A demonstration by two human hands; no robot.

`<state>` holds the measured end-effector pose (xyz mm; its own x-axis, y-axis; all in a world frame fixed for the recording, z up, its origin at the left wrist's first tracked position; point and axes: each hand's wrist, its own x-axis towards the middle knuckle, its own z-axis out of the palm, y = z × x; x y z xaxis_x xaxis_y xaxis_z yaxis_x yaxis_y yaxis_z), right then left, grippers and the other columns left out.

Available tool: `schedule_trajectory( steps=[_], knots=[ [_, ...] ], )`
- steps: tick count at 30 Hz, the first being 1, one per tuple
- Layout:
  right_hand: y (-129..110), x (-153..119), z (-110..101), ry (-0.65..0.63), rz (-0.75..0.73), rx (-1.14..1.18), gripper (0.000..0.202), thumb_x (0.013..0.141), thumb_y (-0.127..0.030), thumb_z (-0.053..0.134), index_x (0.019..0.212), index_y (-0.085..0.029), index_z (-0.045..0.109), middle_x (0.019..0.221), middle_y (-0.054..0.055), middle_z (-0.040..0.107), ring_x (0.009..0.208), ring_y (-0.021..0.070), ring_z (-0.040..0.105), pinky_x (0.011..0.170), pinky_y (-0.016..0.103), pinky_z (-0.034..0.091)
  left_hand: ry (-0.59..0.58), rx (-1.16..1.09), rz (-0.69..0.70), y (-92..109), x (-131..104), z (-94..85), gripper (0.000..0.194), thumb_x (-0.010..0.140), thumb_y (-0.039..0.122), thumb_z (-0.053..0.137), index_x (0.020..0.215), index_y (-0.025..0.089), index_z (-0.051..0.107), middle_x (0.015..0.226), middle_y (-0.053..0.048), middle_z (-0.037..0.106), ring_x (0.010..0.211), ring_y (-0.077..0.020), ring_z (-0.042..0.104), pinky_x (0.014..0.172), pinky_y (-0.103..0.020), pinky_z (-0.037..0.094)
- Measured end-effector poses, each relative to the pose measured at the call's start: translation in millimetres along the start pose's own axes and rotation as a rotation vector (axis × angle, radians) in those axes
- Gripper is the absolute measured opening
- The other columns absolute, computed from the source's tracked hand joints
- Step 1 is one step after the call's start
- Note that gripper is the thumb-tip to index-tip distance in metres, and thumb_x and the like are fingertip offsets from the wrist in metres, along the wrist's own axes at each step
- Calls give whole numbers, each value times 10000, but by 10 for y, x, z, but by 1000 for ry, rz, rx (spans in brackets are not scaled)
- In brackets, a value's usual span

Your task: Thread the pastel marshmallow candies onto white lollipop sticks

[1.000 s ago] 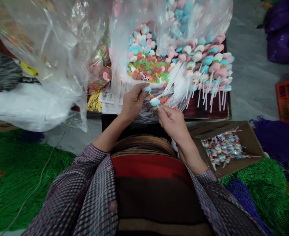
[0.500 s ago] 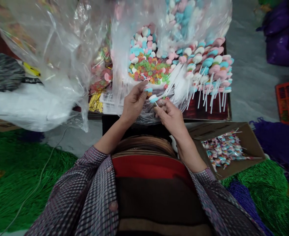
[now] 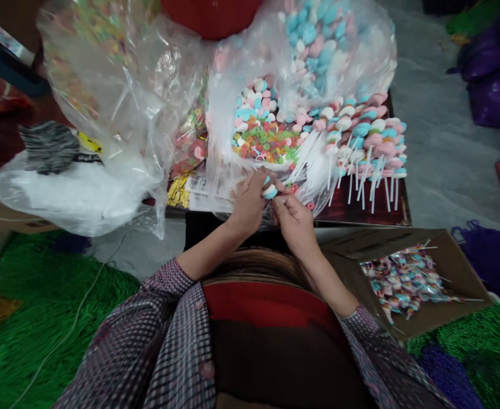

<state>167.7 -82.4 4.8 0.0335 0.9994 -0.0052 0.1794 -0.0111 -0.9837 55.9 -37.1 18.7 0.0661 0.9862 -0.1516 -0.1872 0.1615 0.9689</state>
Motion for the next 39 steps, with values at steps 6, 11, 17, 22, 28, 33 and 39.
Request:
schedule_trajectory(
  steps=[6, 11, 17, 22, 28, 33, 39],
  knots=[
    [-50, 46, 11, -147, 365, 470, 513, 752, -695, 768, 793, -210, 606, 469, -95, 466, 395, 59, 273, 408, 226, 155, -43, -147, -120, 111, -16, 57, 377, 1071, 477, 345, 868, 241, 558, 835, -32, 727, 716, -130, 654, 602, -255, 517],
    [-153, 79, -206, -82, 356, 583, 479, 716, -625, 835, 820, -213, 615, 456, -108, 445, 376, 43, 223, 392, 221, 112, -9, 227, 158, 233, 464, -261, 343, 1038, 505, 472, 1051, 240, 690, 929, -50, 727, 847, -177, 676, 793, -313, 548],
    [-202, 78, -252, -6, 290, 626, 449, 722, -572, 857, 766, -205, 601, 449, -107, 444, 376, 29, 228, 393, 205, 140, 123, 884, 430, 203, 1324, -595, 110, 863, 137, 663, 802, 219, 706, 904, -58, 626, 899, -235, 621, 990, -390, 470],
    [-161, 54, -281, 30, 283, 611, 456, 719, -579, 862, 793, -202, 616, 451, -107, 457, 375, 29, 237, 393, 203, 144, 107, 1044, 353, 105, 1575, -569, 202, 828, 55, 618, 681, 193, 601, 880, -63, 609, 768, -181, 548, 847, -341, 481],
    [-116, 26, -316, 45, 280, 583, 455, 747, -596, 833, 805, -199, 618, 463, -106, 463, 384, 27, 235, 401, 208, 147, 40, 1220, 342, 273, 1365, -591, 110, 840, 86, 608, 807, 165, 676, 1003, -123, 673, 833, -219, 636, 852, -348, 505],
    [-95, 27, -290, 43, 295, 563, 433, 745, -585, 820, 802, -204, 623, 452, -103, 457, 385, 39, 251, 406, 225, 125, 53, 1141, 372, 365, 1164, -629, 140, 909, 166, 594, 916, 170, 733, 1064, -109, 730, 1026, -246, 684, 969, -357, 509],
    [-124, 95, -205, -16, 256, 403, 380, 821, -568, 742, 831, -202, 643, 496, -86, 505, 428, 54, 289, 435, 228, 162, -93, 161, 62, 330, 870, -563, 139, 945, 292, 674, 906, 169, 725, 755, -12, 707, 635, -97, 623, 610, -217, 484]
  ],
)
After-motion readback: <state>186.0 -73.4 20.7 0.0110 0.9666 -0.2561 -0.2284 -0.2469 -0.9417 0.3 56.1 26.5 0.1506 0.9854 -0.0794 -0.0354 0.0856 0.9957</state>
